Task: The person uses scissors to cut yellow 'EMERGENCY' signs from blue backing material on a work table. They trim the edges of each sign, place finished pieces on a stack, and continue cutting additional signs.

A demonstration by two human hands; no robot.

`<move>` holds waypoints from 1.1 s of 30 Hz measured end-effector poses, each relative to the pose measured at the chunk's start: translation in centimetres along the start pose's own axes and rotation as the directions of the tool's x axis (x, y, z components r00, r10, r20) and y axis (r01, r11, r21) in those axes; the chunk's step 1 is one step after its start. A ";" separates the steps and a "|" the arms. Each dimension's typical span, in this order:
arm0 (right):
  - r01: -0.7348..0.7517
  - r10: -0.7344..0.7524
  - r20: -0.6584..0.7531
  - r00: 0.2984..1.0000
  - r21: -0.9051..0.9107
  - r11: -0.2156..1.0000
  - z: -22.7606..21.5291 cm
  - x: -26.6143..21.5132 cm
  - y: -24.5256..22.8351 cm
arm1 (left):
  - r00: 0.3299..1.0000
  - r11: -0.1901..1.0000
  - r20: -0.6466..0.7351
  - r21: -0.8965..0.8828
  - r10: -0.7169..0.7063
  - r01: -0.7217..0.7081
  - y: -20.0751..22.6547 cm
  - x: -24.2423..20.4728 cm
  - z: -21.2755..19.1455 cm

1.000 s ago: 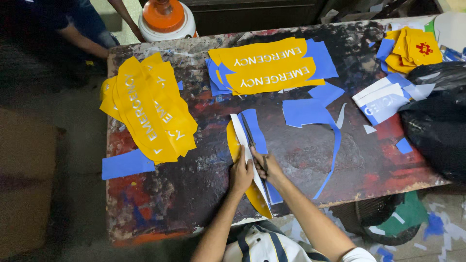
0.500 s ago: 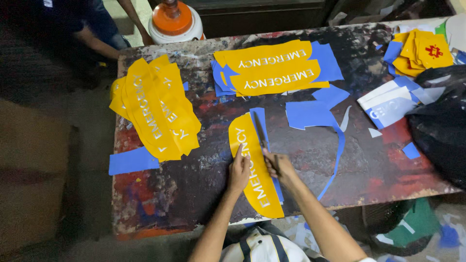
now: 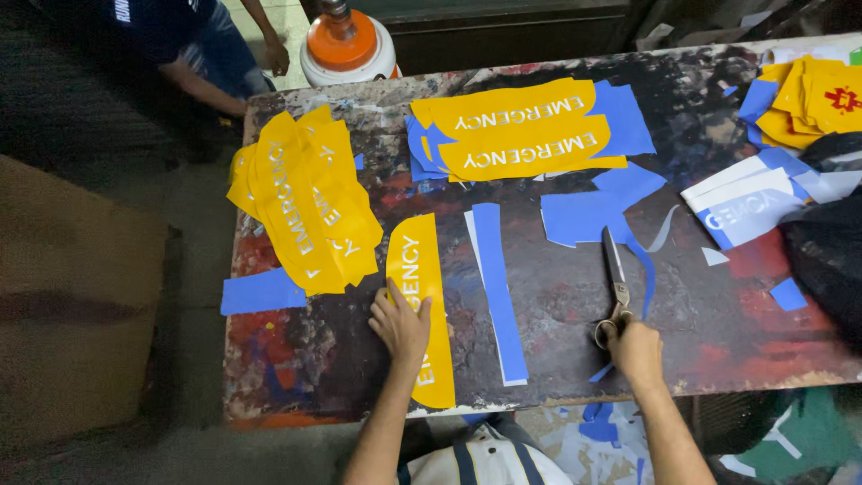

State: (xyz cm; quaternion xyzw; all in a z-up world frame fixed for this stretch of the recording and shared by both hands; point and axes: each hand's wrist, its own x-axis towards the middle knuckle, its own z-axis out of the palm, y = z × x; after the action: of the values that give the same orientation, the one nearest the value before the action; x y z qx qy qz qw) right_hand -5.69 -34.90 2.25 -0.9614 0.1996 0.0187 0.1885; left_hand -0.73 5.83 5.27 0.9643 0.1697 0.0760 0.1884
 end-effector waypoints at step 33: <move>-0.174 -0.395 0.364 0.844 0.881 0.441 -0.5 -3.3 -20.3 | 0.237 0.862 0.864 -0.485 0.445 0.148 -14.2 3.9 -15.6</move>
State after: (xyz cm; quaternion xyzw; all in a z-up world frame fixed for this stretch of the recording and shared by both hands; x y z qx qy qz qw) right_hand -0.82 -16.58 10.35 -0.6830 0.0531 0.1580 0.7111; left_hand -4.58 24.87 14.39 0.7386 -0.1021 -0.4711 0.4713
